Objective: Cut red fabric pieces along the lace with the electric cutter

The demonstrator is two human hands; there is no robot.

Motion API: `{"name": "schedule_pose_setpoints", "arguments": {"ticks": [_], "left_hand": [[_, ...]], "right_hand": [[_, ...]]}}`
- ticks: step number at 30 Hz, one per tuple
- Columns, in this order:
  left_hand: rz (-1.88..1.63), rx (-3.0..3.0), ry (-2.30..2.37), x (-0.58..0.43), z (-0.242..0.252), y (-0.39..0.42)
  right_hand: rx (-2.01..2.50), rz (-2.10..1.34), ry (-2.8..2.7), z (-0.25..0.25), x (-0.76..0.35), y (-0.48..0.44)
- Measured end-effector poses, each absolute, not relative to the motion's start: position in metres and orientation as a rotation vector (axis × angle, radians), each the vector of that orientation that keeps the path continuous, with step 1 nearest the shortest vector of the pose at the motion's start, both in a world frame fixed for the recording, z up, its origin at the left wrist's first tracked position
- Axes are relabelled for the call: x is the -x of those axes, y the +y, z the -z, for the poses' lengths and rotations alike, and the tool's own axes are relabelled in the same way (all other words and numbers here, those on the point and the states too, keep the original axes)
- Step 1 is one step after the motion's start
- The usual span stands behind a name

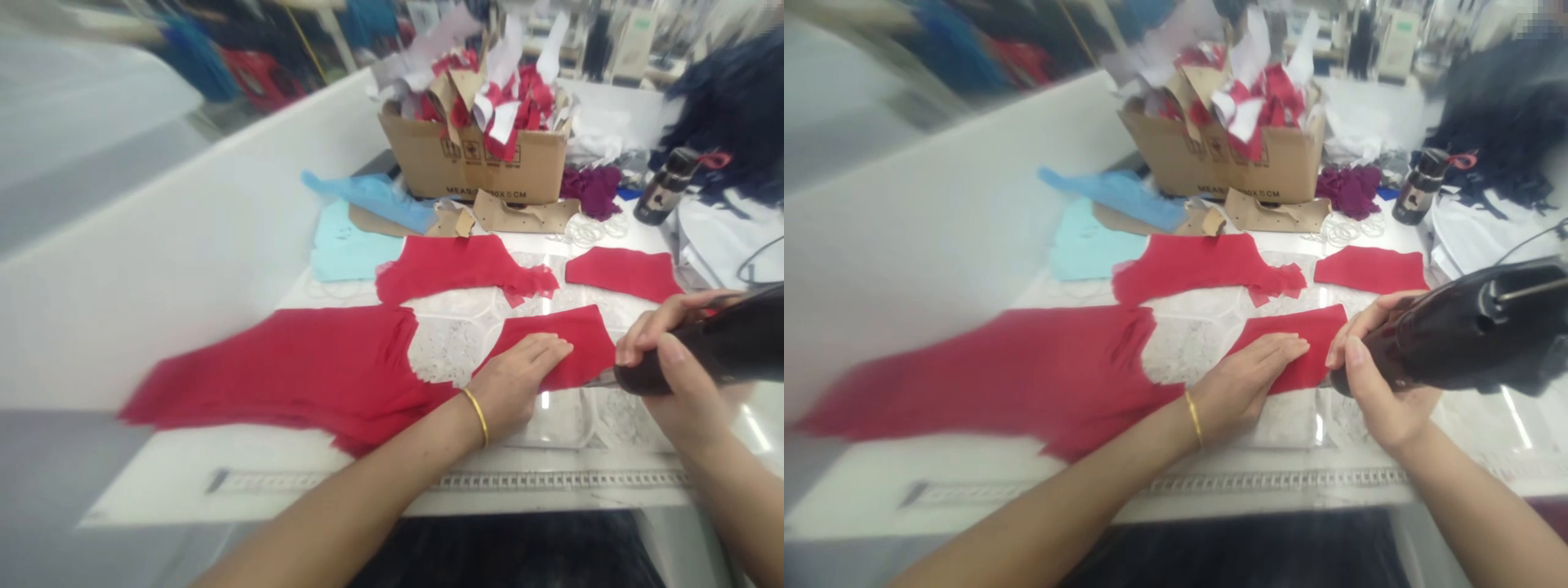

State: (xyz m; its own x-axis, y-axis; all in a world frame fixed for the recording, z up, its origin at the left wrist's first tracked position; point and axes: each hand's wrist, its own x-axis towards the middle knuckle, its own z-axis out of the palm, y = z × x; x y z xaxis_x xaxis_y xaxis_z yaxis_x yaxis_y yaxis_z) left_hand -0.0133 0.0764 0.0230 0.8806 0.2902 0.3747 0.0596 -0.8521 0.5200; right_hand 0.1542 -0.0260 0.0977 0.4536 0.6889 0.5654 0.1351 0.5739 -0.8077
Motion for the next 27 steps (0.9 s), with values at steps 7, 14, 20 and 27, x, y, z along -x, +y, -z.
{"name": "schedule_pose_setpoints", "arguments": {"ticks": [7, 14, 20, 27], "left_hand": [[-0.6, -2.609, 0.237, 0.017, -0.029, 0.075], [-0.434, -2.689, 0.13, 0.004, -0.041, 0.061], [-0.394, -2.673, 0.078, -0.02, -0.032, 0.061], [-0.524, -2.644, 0.04, -0.021, -0.024, 0.062]], "right_hand": [[0.938, -0.385, -1.053, -0.097, -0.153, -0.025], [0.99, -0.407, -1.026, -0.104, -0.17, -0.043], [1.036, -0.374, -1.032, -0.105, -0.184, -0.052], [1.091, -0.295, -0.991, -0.099, -0.185, -0.049]]}}
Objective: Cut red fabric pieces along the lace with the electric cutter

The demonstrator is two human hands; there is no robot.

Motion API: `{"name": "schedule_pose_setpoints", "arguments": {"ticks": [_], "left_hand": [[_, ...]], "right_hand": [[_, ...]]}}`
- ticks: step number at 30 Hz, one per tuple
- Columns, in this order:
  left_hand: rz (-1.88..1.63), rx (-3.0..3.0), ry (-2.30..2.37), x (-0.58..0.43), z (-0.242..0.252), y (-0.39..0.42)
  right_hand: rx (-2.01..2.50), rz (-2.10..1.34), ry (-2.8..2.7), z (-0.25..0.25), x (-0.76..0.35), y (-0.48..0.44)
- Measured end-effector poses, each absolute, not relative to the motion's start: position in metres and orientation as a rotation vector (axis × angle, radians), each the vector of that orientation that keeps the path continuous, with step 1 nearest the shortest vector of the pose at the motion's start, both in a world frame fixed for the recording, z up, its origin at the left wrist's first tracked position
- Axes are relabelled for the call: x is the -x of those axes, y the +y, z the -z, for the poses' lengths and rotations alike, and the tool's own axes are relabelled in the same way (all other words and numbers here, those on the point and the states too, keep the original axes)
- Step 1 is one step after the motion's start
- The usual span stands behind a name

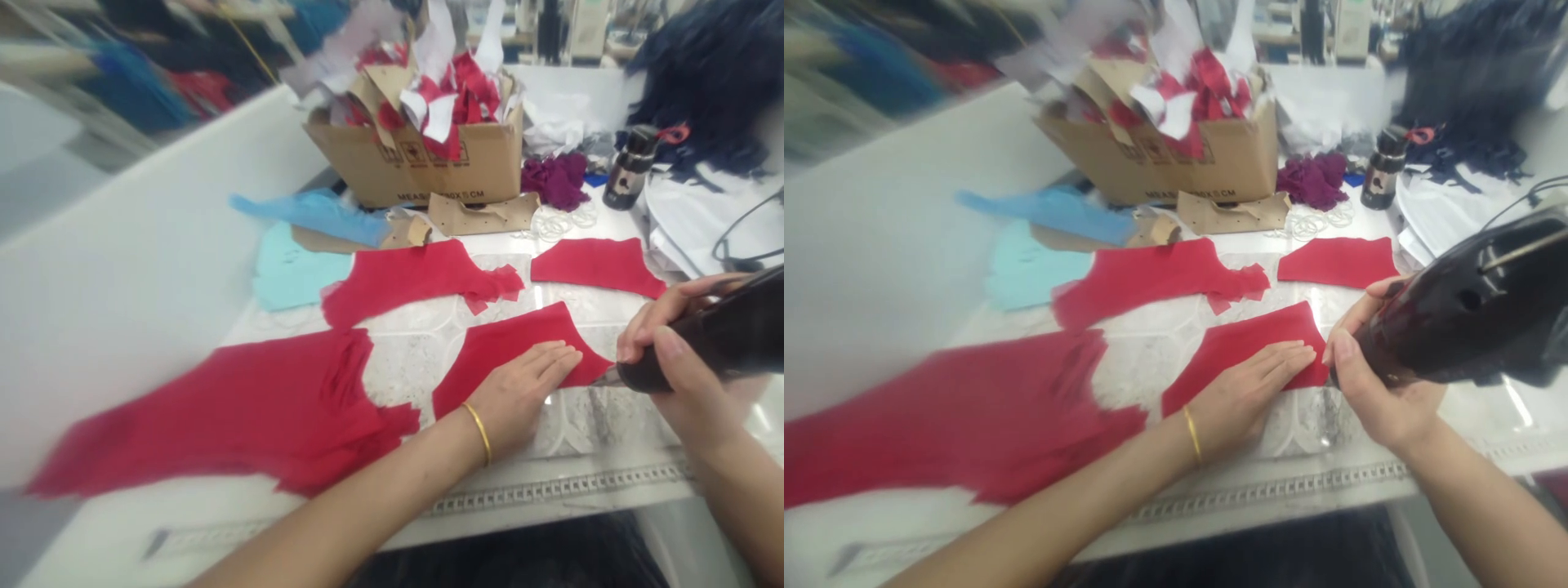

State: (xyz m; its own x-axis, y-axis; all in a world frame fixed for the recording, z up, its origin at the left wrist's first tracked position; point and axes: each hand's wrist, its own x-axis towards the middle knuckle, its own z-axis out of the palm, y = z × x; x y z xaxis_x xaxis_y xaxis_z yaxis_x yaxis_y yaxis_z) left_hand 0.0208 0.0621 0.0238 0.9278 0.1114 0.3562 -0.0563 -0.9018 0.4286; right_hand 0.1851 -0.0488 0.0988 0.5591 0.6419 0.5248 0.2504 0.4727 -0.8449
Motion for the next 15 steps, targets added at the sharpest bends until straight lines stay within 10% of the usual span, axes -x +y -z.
{"name": "schedule_pose_setpoints", "arguments": {"ticks": [15], "left_hand": [[-0.565, -2.629, -0.128, -0.0246, -0.027, 0.055]], "right_hand": [[1.068, -0.284, -0.964, -0.1038, -0.1928, -0.0564]]}}
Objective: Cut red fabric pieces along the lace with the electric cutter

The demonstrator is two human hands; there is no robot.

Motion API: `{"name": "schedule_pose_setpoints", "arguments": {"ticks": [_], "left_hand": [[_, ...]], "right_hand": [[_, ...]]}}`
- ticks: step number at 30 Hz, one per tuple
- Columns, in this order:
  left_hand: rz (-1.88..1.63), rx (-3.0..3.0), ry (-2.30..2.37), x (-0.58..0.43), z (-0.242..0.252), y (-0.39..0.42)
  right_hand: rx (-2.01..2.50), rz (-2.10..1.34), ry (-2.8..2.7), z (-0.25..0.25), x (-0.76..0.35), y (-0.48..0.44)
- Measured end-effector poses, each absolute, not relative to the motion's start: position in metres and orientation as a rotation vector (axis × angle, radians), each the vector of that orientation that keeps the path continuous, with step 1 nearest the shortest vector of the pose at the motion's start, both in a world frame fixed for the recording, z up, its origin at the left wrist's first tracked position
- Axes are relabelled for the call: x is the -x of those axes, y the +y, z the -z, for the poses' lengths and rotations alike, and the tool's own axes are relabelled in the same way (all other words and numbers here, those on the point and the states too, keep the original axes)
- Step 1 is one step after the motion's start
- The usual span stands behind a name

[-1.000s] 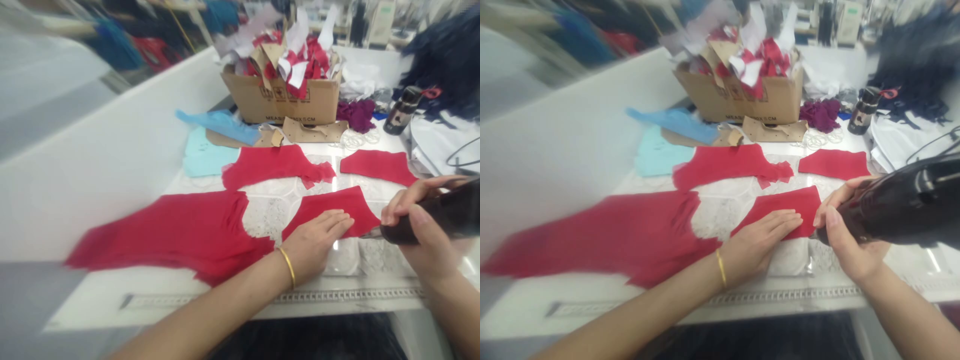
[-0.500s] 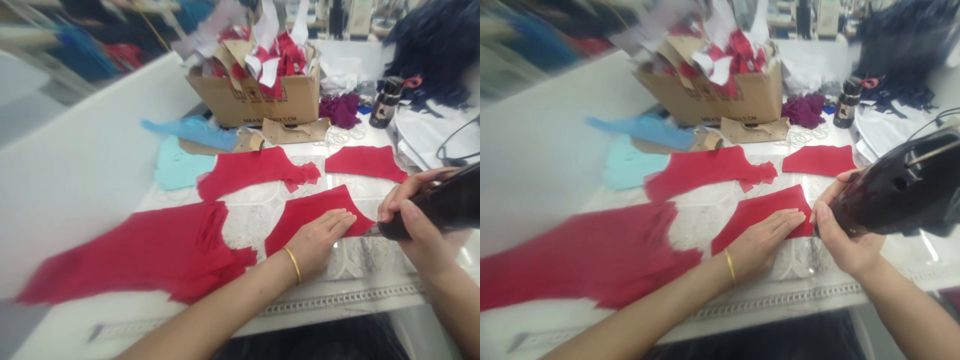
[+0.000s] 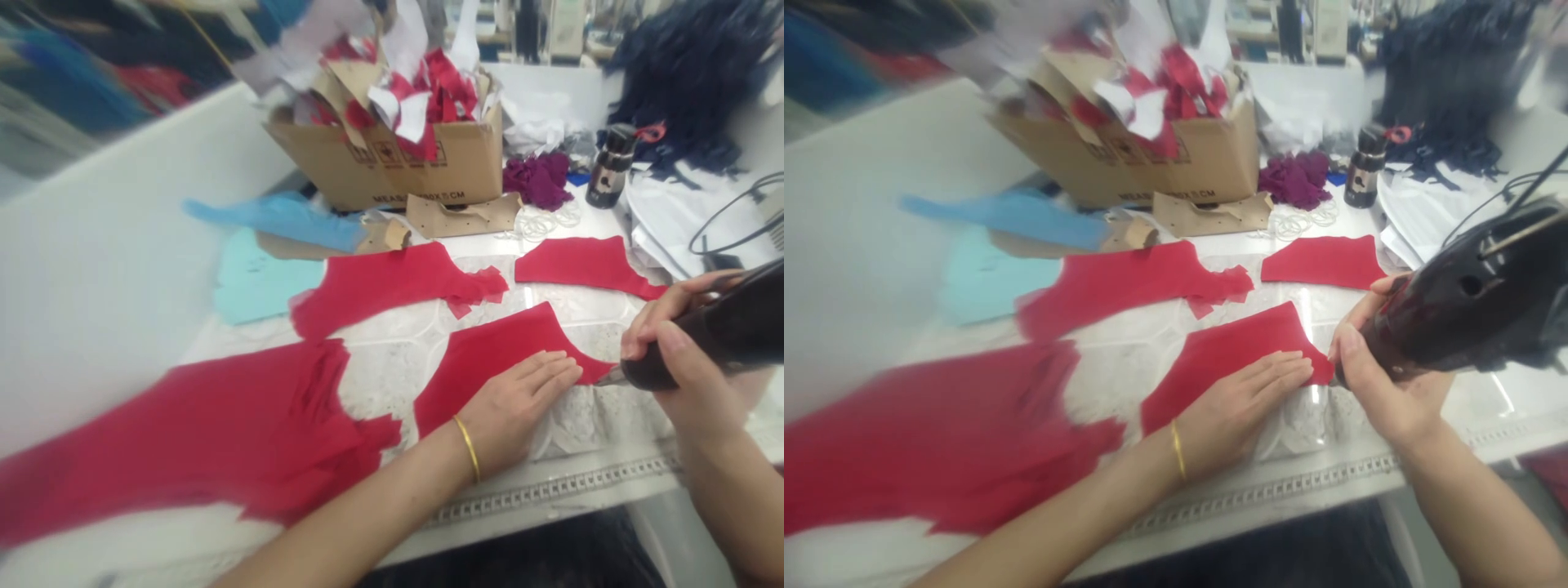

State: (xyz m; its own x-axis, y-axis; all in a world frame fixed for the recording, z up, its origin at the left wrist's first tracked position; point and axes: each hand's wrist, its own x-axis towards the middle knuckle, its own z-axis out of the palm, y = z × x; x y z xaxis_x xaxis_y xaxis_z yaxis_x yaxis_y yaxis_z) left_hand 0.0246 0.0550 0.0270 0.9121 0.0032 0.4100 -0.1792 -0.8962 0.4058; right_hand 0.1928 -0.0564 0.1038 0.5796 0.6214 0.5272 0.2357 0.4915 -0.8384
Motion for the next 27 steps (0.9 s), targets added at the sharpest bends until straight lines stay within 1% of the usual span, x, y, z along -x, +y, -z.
{"name": "schedule_pose_setpoints", "arguments": {"ticks": [10, 16, 23, 27], "left_hand": [[-0.521, -2.642, -0.14, -0.028, -0.023, 0.054], [-0.622, -2.707, -0.125, -0.023, -0.033, 0.056], [-0.611, -2.848, 0.116, 0.005, -0.047, 0.072], [-0.698, -2.877, 0.293, 0.028, -0.044, 0.08]], "right_hand": [[1.164, -0.183, -0.911, -0.103, -0.192, -0.055], [1.155, -0.176, -0.913, -0.106, -0.201, -0.06], [1.212, -0.16, -0.944, -0.105, -0.211, -0.063], [1.245, -0.141, -0.974, -0.104, -0.213, -0.062]]}}
